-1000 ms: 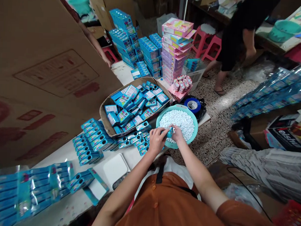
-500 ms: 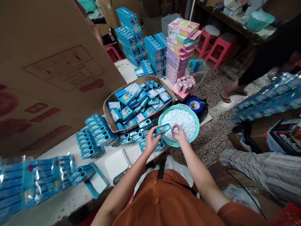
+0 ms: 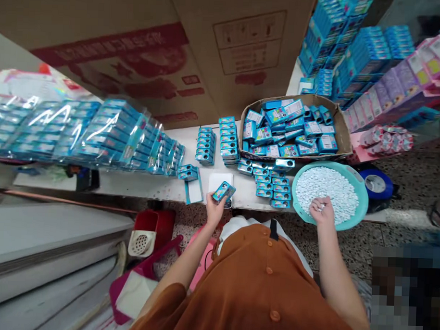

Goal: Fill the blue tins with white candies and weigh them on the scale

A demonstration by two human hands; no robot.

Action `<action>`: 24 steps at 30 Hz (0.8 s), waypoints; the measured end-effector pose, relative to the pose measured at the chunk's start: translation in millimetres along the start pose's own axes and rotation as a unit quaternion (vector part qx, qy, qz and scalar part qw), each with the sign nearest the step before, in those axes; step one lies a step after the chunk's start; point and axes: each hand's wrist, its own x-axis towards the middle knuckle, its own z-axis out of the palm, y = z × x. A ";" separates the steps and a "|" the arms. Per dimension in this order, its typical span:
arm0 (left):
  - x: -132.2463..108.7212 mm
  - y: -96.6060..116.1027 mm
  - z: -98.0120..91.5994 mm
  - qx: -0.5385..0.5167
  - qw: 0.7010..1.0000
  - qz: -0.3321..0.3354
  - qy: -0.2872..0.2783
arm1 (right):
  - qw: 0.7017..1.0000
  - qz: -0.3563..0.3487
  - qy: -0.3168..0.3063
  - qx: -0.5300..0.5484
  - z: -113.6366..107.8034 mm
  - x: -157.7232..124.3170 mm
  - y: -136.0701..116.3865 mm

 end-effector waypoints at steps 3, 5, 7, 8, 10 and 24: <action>25.6 -27.4 -30.7 0.010 1.000 -0.008 0.024 | 0.999 0.028 -0.009 0.021 13.4 -10.5 9.7; 41.5 -37.8 -41.2 0.036 0.999 0.005 0.008 | 0.999 0.037 -0.008 0.033 23.1 -18.1 17.3; 55.7 -43.8 -45.9 0.058 0.998 0.017 -0.019 | 0.998 0.040 -0.001 0.043 31.3 -26.3 25.8; 62.0 -46.1 -46.9 0.063 0.997 0.021 -0.033 | 0.998 0.039 0.004 0.046 34.4 -30.7 30.4; 73.2 -50.9 -47.3 0.063 0.995 0.030 -0.067 | 0.998 0.033 0.017 0.049 38.3 -39.9 39.9; 110.6 -77.0 -65.5 0.127 0.961 0.129 -0.210 | 0.995 -0.047 0.046 0.081 18.3 -102.9 96.3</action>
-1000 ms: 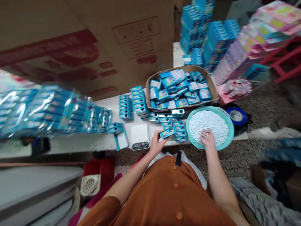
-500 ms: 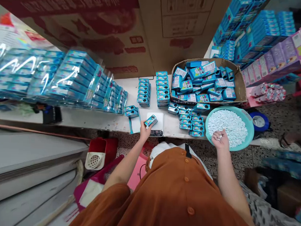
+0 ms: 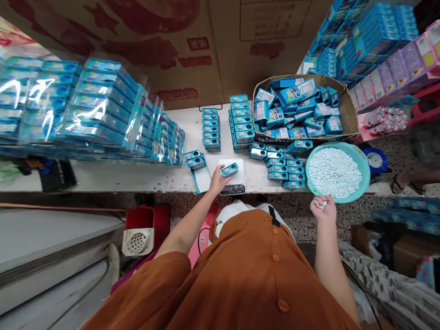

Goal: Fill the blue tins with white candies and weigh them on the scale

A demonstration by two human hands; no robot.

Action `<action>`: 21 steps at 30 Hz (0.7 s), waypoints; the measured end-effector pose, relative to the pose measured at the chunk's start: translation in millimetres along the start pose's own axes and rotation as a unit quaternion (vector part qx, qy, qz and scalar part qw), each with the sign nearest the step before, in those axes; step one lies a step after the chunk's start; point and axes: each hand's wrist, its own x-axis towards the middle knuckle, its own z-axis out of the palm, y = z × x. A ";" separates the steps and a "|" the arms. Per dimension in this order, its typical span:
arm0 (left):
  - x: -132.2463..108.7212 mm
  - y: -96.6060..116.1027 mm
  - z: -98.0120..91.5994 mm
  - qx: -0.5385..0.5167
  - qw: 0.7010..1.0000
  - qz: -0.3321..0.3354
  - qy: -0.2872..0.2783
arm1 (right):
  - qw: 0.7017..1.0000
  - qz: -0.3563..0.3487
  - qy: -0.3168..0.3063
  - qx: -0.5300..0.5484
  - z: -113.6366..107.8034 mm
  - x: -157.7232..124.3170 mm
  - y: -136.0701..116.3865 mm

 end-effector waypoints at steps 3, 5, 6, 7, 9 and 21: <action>-9.2 -3.7 -13.1 0.027 0.999 0.017 0.004 | 1.000 -0.006 0.003 0.003 -0.5 -5.7 11.7; -21.3 -7.3 -22.7 0.043 0.999 0.007 0.006 | 1.000 0.000 0.008 -0.003 1.7 -6.8 20.3; -28.8 -9.4 -27.1 0.049 0.999 0.000 0.009 | 1.000 0.004 0.012 -0.006 3.3 -6.6 24.7; -36.7 -11.5 -31.1 0.055 0.998 -0.006 0.016 | 1.000 0.008 0.016 -0.008 5.2 -6.1 29.0; -53.0 -15.5 -37.4 0.066 0.997 -0.017 0.035 | 1.000 0.015 0.023 -0.007 9.6 -4.6 37.1; -102.1 -28.4 -58.8 0.094 0.992 -0.061 0.063 | 1.000 0.022 0.002 -0.018 30.0 1.5 56.2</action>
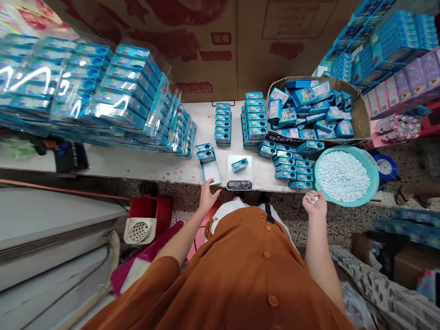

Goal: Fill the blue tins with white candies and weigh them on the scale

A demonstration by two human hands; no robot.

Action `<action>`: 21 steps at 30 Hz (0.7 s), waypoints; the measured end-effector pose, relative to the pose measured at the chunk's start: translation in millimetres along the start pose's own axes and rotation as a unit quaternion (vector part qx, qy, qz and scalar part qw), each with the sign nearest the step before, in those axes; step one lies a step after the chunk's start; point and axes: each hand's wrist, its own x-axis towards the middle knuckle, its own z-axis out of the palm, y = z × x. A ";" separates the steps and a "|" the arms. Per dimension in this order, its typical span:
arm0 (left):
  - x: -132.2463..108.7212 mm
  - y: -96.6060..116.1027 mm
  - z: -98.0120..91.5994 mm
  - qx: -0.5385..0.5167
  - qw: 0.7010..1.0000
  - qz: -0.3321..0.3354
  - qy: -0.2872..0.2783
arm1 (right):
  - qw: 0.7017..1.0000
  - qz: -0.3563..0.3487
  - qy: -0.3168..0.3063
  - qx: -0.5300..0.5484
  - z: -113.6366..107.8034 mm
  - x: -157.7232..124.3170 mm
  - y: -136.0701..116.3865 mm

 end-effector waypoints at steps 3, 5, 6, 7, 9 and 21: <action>1.3 -1.4 -2.6 -0.004 1.000 0.003 0.007 | 1.000 -0.006 0.000 -0.010 0.0 -1.1 0.4; 3.3 -1.7 -3.1 -0.008 1.000 0.007 0.008 | 1.000 -0.012 -0.007 -0.022 -0.9 -2.3 -0.1; 4.6 -1.6 -2.9 -0.010 1.000 0.009 0.009 | 0.999 -0.016 -0.013 -0.031 -1.5 -2.9 -0.6; 6.1 -1.4 -2.4 -0.012 1.000 0.010 0.008 | 0.999 -0.020 -0.018 -0.039 -2.2 -3.5 -1.1; 9.8 0.0 -0.9 -0.015 1.000 0.010 0.009 | 0.998 -0.025 -0.023 -0.052 -3.5 -4.5 -2.1; 57.1 34.7 30.8 -0.041 0.997 0.057 -0.035 | 0.999 -0.028 -0.013 -0.029 -7.1 -8.3 -10.1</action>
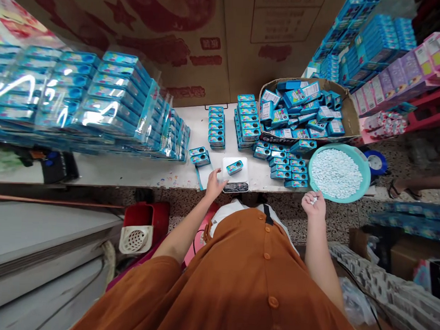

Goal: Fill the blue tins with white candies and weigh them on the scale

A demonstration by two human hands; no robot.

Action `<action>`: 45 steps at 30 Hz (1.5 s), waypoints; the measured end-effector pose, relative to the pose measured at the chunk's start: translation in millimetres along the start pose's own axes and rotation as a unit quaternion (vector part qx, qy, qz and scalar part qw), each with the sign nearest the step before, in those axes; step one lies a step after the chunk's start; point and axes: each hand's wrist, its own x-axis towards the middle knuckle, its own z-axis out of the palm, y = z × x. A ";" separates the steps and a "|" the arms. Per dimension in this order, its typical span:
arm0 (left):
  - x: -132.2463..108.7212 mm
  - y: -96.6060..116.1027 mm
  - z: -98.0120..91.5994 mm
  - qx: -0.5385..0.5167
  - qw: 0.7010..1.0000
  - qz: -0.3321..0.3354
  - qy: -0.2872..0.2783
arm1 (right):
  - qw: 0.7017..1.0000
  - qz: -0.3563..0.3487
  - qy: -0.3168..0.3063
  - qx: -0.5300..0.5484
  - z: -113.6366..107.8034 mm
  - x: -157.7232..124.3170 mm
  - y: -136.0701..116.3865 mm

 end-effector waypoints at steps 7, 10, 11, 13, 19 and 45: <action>21.4 19.4 7.8 0.013 0.999 0.038 -0.003 | 0.999 0.021 -0.010 0.022 21.5 6.1 7.0; 16.5 52.5 6.1 0.027 0.995 0.080 0.046 | 0.999 0.035 0.002 0.027 46.5 11.6 26.5; 13.1 68.7 6.9 0.026 0.994 0.098 0.051 | 0.999 0.039 0.001 0.028 55.2 12.5 34.4; 4.8 105.1 11.5 0.006 0.990 0.142 0.021 | 0.998 0.054 -0.007 0.036 71.5 11.5 51.3; -10.2 181.0 39.2 -0.038 0.954 0.257 -0.146 | 0.990 0.124 -0.048 0.040 108.3 -7.9 97.1; 6.0 201.7 44.6 -0.071 0.954 0.226 -0.184 | 0.988 0.092 -0.095 0.074 132.5 -20.1 115.4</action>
